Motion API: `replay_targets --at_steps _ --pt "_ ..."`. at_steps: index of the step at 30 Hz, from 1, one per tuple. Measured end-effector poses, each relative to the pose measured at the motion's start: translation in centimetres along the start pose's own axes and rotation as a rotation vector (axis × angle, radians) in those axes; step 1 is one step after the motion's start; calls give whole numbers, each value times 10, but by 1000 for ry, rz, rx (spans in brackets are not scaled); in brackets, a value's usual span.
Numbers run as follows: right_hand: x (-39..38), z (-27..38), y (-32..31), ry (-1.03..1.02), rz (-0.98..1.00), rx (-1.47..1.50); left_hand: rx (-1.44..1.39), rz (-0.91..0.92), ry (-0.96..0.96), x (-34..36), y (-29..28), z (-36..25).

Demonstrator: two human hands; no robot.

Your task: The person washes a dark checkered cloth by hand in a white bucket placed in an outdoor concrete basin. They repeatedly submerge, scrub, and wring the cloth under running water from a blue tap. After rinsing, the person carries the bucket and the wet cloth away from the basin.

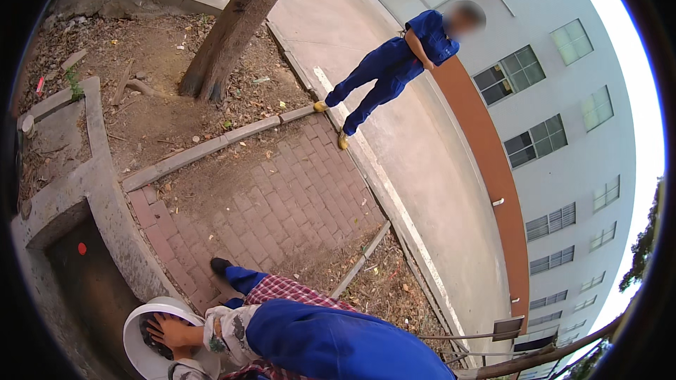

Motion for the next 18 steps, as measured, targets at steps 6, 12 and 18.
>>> replay_targets --at_steps 6,12,18 --pt "-5 6 -4 -168 5 -132 0 303 4 36 -3 -17" --pt "1 12 -23 -2 113 1 -47 459 57 45 -3 -20" --pt "1 7 -28 -47 -8 11 -187 619 82 54 -11 12"
Point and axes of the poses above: each hand's wrist, its own x-axis towards the middle knuckle, its own y-axis out of the palm, z = x × y, the point moved 2 cm from there along x, towards the middle knuckle, and after that the axes turned 1 degree about -z, right-handed, at the moved point
